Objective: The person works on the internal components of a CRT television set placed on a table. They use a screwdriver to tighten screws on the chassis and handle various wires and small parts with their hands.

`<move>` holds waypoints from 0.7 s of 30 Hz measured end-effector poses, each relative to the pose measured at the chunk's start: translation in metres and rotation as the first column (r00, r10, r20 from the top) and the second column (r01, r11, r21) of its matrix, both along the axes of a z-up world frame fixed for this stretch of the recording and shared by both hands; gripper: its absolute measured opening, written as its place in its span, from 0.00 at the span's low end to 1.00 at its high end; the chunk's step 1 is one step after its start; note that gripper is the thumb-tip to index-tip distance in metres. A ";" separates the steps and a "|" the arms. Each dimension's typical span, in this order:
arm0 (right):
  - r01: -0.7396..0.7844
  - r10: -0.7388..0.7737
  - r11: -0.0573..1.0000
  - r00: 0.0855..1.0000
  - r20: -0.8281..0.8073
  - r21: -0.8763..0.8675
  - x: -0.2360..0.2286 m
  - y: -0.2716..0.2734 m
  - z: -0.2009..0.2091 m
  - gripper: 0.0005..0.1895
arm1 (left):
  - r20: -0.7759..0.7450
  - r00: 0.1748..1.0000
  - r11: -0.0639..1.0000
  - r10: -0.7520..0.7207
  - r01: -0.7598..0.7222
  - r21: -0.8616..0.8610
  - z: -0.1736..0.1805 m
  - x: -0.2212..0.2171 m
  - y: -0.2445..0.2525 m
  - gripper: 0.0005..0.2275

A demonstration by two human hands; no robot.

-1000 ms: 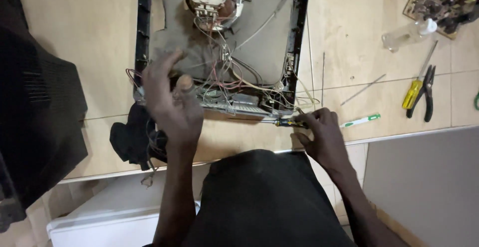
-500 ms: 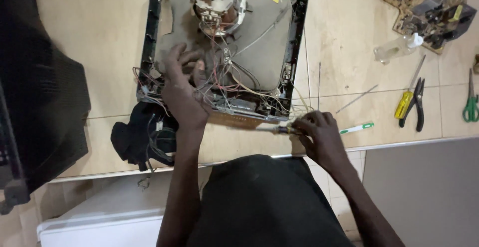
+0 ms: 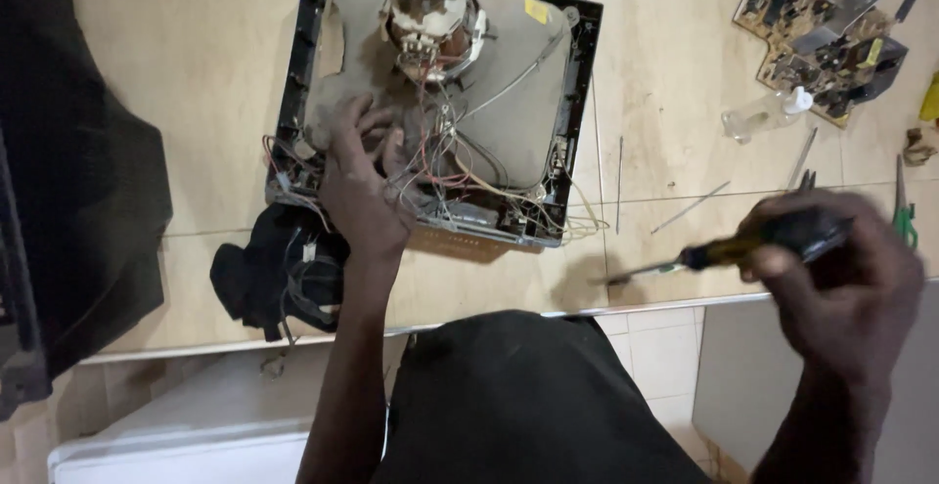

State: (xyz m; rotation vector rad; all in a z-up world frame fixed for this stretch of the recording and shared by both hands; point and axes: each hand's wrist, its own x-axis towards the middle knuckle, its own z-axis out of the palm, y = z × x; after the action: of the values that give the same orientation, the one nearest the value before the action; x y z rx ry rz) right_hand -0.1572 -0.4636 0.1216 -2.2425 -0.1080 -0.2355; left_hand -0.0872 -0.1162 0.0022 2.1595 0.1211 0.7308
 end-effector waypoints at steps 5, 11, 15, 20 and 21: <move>-0.146 0.138 0.988 0.978 0.158 0.042 0.026 0.029 0.006 0.21 | -0.003 0.996 0.989 0.090 -0.089 0.117 -0.020 0.002 0.006 0.14; -0.208 0.264 0.928 0.953 0.149 -0.310 0.047 0.054 -0.005 0.15 | -0.003 0.996 0.990 0.092 -0.091 0.104 -0.013 -0.002 0.006 0.13; -0.162 0.196 0.940 0.977 0.088 -0.301 0.046 0.068 -0.002 0.12 | 0.005 0.997 0.991 0.072 -0.072 0.117 -0.013 -0.002 0.007 0.14; -0.176 0.226 0.929 0.966 0.124 -0.326 0.049 0.065 -0.008 0.15 | 0.005 0.998 0.993 0.063 -0.063 0.102 -0.010 -0.002 0.006 0.13; -0.164 0.220 0.923 0.967 0.126 -0.349 0.051 0.063 -0.010 0.14 | 0.010 0.999 0.995 0.050 -0.051 0.087 -0.007 -0.002 0.005 0.13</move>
State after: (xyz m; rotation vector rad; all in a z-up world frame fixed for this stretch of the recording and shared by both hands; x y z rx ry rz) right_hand -0.1065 -0.4001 0.1120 -2.5278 -0.4886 -0.3122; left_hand -0.0894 -0.1111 -0.0052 2.2433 0.1431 0.7863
